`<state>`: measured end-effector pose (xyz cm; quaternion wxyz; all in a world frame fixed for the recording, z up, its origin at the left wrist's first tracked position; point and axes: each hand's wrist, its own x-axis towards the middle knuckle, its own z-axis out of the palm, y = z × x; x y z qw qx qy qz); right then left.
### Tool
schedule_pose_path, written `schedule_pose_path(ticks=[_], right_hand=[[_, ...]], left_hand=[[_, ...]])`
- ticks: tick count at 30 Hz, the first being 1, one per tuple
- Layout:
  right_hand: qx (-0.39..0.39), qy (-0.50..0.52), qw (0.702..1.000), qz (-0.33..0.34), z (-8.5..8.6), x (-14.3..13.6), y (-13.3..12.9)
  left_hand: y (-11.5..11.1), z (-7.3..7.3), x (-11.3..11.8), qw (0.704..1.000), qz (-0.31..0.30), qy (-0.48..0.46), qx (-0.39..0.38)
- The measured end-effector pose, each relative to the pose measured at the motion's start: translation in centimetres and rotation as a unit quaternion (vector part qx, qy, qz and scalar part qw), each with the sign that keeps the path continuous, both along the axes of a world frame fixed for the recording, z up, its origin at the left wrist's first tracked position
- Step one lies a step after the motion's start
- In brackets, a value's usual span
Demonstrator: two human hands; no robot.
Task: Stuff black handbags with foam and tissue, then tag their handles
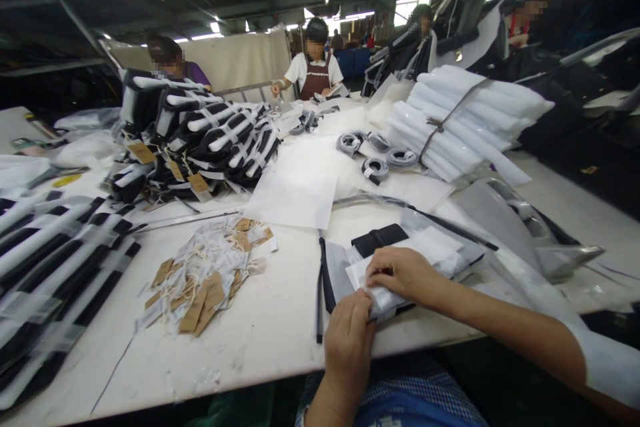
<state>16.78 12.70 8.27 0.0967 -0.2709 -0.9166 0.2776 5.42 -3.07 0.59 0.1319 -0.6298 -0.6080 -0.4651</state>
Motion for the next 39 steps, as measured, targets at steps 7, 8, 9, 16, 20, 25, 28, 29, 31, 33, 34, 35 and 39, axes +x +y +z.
schedule_pose_path(ticks=[7, 8, 9, 16, 20, 25, 28, 29, 31, 33, 34, 35, 39], right_hand=[[-0.023, -0.052, 0.998, -0.028, 0.5, -1.2, 0.9], [-0.029, -0.049, 0.998, -0.026, 0.4, -1.3, 1.0], [-0.032, -0.046, 0.998, -0.024, 0.3, -1.4, 1.1], [-0.001, -0.007, 0.999, -0.035, -0.2, -2.1, 1.6], [0.02, 0.038, 0.998, -0.047, 0.0, -1.6, 0.9], [0.06, 0.14, 0.985, -0.082, 2.0, 4.1, 1.6], [0.126, 0.154, 0.961, -0.191, 4.0, 11.2, 3.9], [0.139, 0.14, 0.948, -0.251, 4.7, 13.8, 4.9], [0.108, 0.101, 0.915, -0.375, 5.9, 18.5, 6.9], [0.026, 0.076, 0.897, -0.435, 6.5, 22.0, 8.7], [-0.012, 0.069, 0.892, -0.446, 6.6, 23.1, 9.4], [-0.048, 0.064, 0.892, -0.445, 6.5, 23.9, 10.0], [-0.174, 0.068, 0.892, -0.412, 6.2, 24.5, 11.5]], left_hand=[[0.3, 0.4, -0.1, 0.998, 0.012, 0.068, 0.001], [0.4, 0.5, -0.1, 0.997, 0.01, 0.078, 0.0], [0.3, 0.6, -0.1, 0.996, 0.009, 0.089, -0.007], [0.5, 0.3, -0.1, 0.992, 0.008, 0.125, -0.03], [0.5, 0.2, -0.6, 0.988, 0.003, 0.152, -0.031], [0.4, -0.8, -1.8, 0.987, -0.018, 0.159, -0.032], [0.6, -1.5, -2.5, 0.985, -0.042, 0.166, -0.026], [0.6, -1.6, -2.7, 0.985, -0.043, 0.166, -0.025], [0.7, -1.6, -2.8, 0.984, -0.044, 0.172, -0.025], [0.7, -1.5, -2.8, 0.982, -0.043, 0.184, -0.023], [0.8, -1.5, -2.8, 0.981, -0.043, 0.19, -0.022], [0.8, -1.4, -2.8, 0.98, -0.042, 0.194, -0.02], [0.9, -1.3, -2.7, 0.981, -0.043, 0.19, -0.008]])
